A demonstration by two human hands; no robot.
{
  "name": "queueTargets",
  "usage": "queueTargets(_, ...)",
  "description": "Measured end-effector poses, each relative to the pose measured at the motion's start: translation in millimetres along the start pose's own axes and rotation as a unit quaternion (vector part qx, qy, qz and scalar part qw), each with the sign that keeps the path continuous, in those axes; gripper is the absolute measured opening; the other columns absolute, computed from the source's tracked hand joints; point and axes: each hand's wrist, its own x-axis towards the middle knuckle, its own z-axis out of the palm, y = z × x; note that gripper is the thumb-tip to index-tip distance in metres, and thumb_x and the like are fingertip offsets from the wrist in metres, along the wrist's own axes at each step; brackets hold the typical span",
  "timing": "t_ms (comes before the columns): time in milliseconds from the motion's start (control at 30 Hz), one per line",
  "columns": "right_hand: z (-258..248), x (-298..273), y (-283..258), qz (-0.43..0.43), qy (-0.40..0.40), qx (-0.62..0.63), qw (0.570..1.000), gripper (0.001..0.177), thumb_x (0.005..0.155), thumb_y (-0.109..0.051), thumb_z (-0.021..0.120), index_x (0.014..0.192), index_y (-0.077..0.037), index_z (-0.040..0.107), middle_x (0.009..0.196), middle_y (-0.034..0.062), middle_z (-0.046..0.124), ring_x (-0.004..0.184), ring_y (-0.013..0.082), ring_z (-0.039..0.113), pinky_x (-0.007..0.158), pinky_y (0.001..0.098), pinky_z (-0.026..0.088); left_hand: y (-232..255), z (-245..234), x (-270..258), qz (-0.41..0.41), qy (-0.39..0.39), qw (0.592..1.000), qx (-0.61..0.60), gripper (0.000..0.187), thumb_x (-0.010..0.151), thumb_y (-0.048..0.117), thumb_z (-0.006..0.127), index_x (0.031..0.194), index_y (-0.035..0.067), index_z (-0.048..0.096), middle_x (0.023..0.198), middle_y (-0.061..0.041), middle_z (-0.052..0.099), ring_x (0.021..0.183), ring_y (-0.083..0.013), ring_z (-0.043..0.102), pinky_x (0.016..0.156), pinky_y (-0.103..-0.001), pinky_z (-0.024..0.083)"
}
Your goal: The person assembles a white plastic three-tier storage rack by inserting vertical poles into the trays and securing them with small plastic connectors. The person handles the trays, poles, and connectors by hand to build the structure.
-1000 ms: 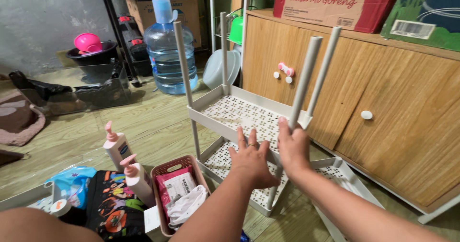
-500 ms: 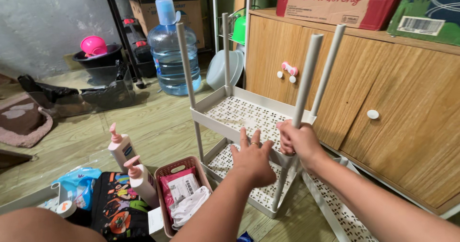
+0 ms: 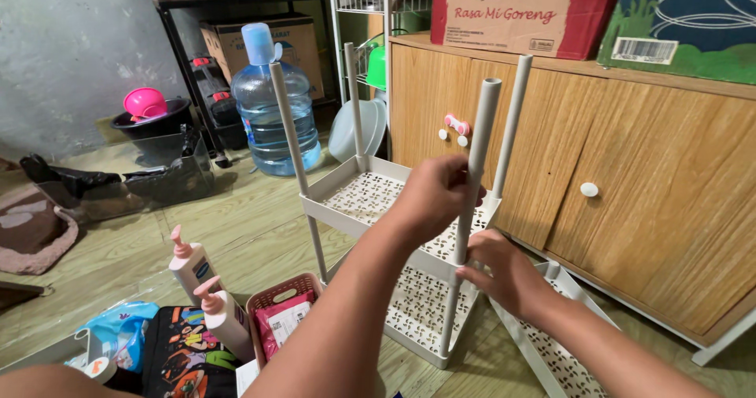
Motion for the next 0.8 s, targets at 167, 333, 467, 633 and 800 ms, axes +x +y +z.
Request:
queueTargets(167,1,-3,-1,0.051,0.012,0.074,0.996,0.023,0.082,-0.023,0.077,0.095,-0.006,0.069,0.108,0.0063,0.065,0.104,0.0213,0.066,0.094,0.0354,0.054,13,0,-8,0.000,0.051,0.997,0.051,0.013,0.089,0.003,0.065,0.097,-0.003,0.073,0.084,-0.010,0.078,0.077,-0.0136,0.075,0.071,-0.029,0.061)
queueTargets(333,-2,1,-4,-0.009,0.004,-0.005,1.000,0.016,0.082,-0.021,0.077,0.089,-0.007,0.074,0.106,0.0060,0.070,0.111,0.0224,0.062,0.097,0.0368,0.051,34,7,-10,-0.032,0.165,0.978,0.121,0.013,0.081,0.009,0.078,0.089,-0.001,0.075,0.074,-0.012,0.075,0.066,-0.0174,0.074,0.062,-0.033,0.060)
queueTargets(467,0,1,-2,-0.013,0.004,-0.010,1.000,0.025,0.084,-0.024,0.076,0.100,-0.005,0.072,0.103,0.0074,0.070,0.109,0.0225,0.064,0.099,0.0373,0.050,41,-3,8,-0.012,0.293,0.930,0.221,0.020,0.083,0.015,0.083,0.084,-0.003,0.074,0.072,-0.017,0.073,0.061,-0.0264,0.072,0.063,-0.037,0.057)
queueTargets(633,7,-1,1,-0.037,0.030,-0.014,0.999,0.027,0.084,-0.021,0.077,0.102,-0.002,0.071,0.106,0.0111,0.069,0.111,0.0279,0.062,0.097,0.0408,0.049,23,13,4,-0.025,0.157,0.948,0.277,0.024,0.086,0.009,0.071,0.109,0.008,0.076,0.086,-0.020,0.075,0.080,-0.0330,0.075,0.076,-0.042,0.058)
queueTargets(800,12,-2,4,0.102,0.018,0.199,0.974,0.027,0.083,-0.018,0.074,0.106,-0.005,0.068,0.113,0.0124,0.066,0.111,0.0266,0.063,0.097,0.0389,0.053,-2,27,-20,-0.094,0.044,0.945,0.311,0.039,0.082,0.003,0.063,0.118,0.013,0.075,0.106,-0.017,0.075,0.100,-0.0334,0.072,0.091,-0.043,0.055)
